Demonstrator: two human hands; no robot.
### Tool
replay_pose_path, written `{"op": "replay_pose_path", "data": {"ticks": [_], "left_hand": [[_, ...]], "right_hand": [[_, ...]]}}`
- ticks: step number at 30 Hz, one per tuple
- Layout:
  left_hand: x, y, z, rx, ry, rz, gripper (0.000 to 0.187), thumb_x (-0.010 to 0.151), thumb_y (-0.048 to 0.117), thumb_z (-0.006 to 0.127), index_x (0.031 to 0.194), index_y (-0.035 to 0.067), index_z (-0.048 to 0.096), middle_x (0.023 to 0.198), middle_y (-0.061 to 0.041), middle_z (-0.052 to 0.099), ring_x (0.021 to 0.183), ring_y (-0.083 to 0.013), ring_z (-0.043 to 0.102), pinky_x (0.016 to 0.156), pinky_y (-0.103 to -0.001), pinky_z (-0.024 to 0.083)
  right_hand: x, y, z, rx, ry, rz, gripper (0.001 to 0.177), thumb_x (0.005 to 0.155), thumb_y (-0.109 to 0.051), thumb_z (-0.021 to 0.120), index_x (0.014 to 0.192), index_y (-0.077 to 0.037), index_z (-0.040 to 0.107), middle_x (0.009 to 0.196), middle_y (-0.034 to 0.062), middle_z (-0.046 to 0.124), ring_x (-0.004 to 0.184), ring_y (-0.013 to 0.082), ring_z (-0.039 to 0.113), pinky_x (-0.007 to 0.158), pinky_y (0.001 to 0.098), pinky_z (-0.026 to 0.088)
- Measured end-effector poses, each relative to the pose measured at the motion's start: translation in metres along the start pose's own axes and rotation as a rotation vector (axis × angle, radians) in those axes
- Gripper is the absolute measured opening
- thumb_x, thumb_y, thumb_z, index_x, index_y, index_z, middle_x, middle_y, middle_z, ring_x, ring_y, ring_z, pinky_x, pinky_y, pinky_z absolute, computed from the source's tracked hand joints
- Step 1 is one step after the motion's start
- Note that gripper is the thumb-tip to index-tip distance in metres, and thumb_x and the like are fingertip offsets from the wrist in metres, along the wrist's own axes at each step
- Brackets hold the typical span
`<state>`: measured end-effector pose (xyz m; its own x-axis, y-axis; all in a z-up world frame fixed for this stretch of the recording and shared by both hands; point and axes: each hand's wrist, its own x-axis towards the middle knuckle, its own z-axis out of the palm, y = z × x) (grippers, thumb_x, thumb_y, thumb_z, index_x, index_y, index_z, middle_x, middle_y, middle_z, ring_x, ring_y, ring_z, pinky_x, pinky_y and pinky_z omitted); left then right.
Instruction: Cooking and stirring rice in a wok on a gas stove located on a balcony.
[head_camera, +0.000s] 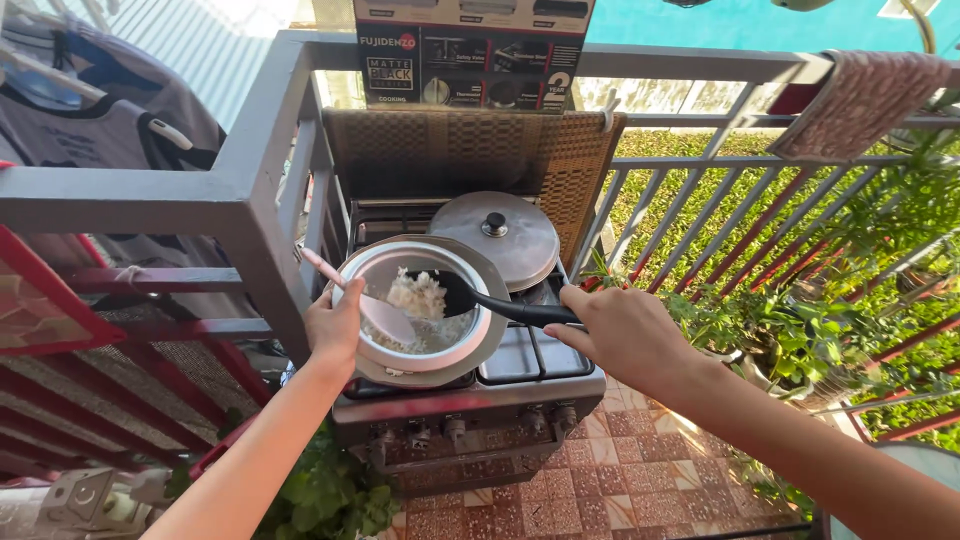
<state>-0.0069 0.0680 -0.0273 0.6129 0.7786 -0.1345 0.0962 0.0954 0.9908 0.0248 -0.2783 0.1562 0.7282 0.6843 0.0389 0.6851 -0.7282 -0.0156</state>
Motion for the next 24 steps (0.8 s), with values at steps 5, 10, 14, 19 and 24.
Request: {"op": "replay_pose_path", "data": {"ticks": [5,10,14,19,24], "left_hand": [[-0.005,0.009,-0.001,-0.053,0.010,-0.045,0.036,0.090,0.037,0.073,0.109,0.007,0.077,0.093,-0.002,0.074,0.083,-0.0101,0.063,0.078,-0.032,0.050],[0.000,-0.003,-0.010,-0.095,-0.017,-0.033,0.032,0.093,0.034,0.073,0.100,0.003,0.076,0.087,-0.001,0.070,0.078,-0.0087,0.058,0.072,-0.031,0.049],[0.001,-0.008,-0.012,-0.090,-0.016,-0.017,0.032,0.094,0.034,0.073,0.095,0.002,0.073,0.084,-0.001,0.068,0.074,-0.0085,0.057,0.068,-0.030,0.048],[-0.016,0.016,-0.024,-0.041,0.003,-0.106,0.032,0.094,0.035,0.072,0.095,0.004,0.071,0.083,-0.003,0.067,0.072,-0.0118,0.057,0.065,-0.034,0.046],[-0.008,0.006,-0.043,-0.098,-0.040,-0.047,0.034,0.093,0.035,0.073,0.095,0.002,0.072,0.089,-0.004,0.072,0.079,-0.0099,0.063,0.074,-0.030,0.051]], "right_hand": [[-0.002,-0.007,-0.003,-0.127,0.024,-0.041,0.042,0.097,-0.050,0.057,0.093,-0.009,0.054,0.065,0.0085,0.065,0.061,0.0300,0.070,0.054,0.0448,0.054],[-0.005,0.001,-0.006,-0.075,0.175,-0.086,0.038,0.096,-0.046,0.058,0.091,-0.008,0.054,0.070,0.0084,0.066,0.058,0.0294,0.069,0.049,0.0446,0.053],[-0.009,0.009,-0.010,-0.051,0.145,-0.075,0.038,0.095,-0.048,0.059,0.095,-0.010,0.057,0.070,0.0090,0.067,0.060,0.0307,0.069,0.053,0.0458,0.053],[-0.002,0.027,-0.016,0.055,0.063,0.007,0.041,0.093,-0.051,0.061,0.095,-0.010,0.062,0.066,0.0087,0.068,0.056,0.0274,0.068,0.057,0.0432,0.052],[0.024,0.069,-0.016,0.634,-0.206,0.344,0.042,0.090,-0.049,0.066,0.092,-0.009,0.077,0.061,0.0042,0.068,0.045,0.0147,0.056,0.042,0.0305,0.043]]}}
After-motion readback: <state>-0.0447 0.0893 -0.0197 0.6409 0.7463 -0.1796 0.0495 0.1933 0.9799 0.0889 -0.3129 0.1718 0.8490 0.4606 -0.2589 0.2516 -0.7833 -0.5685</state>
